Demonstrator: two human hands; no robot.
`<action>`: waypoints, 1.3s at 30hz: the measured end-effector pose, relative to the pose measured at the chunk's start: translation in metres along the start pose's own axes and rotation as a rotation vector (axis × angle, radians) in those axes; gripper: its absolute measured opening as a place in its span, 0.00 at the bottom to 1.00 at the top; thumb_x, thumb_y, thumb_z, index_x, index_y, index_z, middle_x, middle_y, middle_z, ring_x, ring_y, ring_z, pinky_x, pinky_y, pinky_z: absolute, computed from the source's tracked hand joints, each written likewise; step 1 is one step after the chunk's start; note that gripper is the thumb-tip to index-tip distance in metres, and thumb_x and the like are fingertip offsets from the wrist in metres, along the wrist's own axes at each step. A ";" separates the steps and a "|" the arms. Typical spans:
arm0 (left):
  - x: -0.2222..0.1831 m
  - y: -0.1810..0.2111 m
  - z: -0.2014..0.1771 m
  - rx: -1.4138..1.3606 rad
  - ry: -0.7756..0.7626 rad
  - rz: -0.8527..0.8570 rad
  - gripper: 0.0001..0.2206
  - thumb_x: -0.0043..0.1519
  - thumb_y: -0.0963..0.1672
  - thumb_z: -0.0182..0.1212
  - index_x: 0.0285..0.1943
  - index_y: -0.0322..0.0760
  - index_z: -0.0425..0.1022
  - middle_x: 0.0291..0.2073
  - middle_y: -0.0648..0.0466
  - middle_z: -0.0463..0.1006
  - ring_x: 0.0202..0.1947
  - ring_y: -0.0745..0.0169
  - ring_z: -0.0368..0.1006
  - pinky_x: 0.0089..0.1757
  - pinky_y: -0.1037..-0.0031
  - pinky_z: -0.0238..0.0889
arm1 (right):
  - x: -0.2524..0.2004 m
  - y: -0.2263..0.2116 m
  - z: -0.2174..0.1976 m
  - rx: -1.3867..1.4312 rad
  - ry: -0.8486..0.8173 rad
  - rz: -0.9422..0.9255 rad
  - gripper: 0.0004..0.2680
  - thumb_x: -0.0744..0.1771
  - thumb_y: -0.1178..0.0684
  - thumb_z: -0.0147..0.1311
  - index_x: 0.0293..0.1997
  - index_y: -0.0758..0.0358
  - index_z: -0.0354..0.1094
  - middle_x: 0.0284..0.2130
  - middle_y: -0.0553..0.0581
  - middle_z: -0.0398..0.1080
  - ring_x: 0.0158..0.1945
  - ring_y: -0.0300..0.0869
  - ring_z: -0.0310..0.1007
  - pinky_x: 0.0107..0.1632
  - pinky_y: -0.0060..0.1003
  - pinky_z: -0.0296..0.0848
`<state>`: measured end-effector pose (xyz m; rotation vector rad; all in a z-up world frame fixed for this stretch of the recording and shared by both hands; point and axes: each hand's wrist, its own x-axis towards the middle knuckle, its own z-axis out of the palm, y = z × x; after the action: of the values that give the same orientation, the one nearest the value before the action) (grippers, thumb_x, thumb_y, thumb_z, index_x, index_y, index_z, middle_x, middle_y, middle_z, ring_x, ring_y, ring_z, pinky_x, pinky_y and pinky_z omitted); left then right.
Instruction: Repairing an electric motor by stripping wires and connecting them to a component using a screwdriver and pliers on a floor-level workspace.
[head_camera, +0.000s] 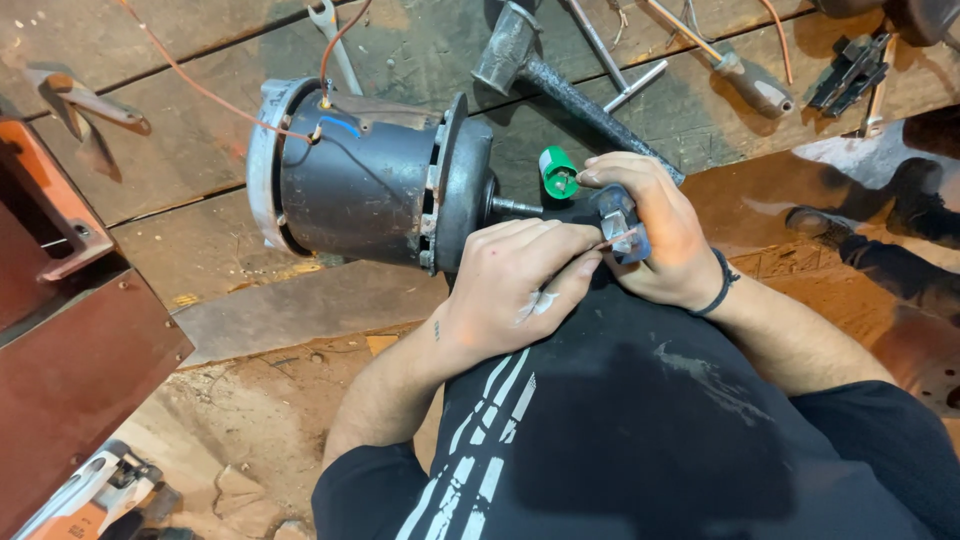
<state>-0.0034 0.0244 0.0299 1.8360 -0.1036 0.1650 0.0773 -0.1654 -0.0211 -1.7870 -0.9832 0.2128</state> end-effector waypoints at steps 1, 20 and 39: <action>0.000 0.000 0.000 0.003 0.000 0.002 0.08 0.68 0.44 0.54 0.46 0.38 0.77 0.22 0.54 0.73 0.26 0.52 0.76 0.33 0.68 0.71 | 0.000 0.000 0.000 0.001 0.003 0.002 0.18 0.70 0.49 0.57 0.55 0.80 0.65 0.49 0.72 0.70 0.55 0.71 0.72 0.58 0.61 0.70; -0.012 -0.006 0.002 -0.054 -0.062 -0.040 0.05 0.69 0.43 0.56 0.42 0.38 0.74 0.21 0.51 0.73 0.28 0.47 0.78 0.32 0.67 0.73 | 0.006 0.001 -0.003 -0.067 -0.042 -0.113 0.21 0.71 0.44 0.51 0.55 0.82 0.66 0.48 0.72 0.71 0.52 0.71 0.74 0.54 0.62 0.73; -0.009 0.003 -0.007 -0.136 -0.152 -0.117 0.06 0.68 0.44 0.58 0.40 0.39 0.72 0.21 0.52 0.76 0.28 0.49 0.79 0.32 0.67 0.73 | 0.003 0.011 -0.002 -0.106 -0.030 -0.197 0.23 0.69 0.39 0.56 0.53 0.80 0.69 0.45 0.70 0.72 0.49 0.68 0.75 0.51 0.59 0.75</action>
<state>-0.0133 0.0306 0.0329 1.7124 -0.1103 -0.0629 0.0859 -0.1656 -0.0283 -1.7728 -1.2032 0.0654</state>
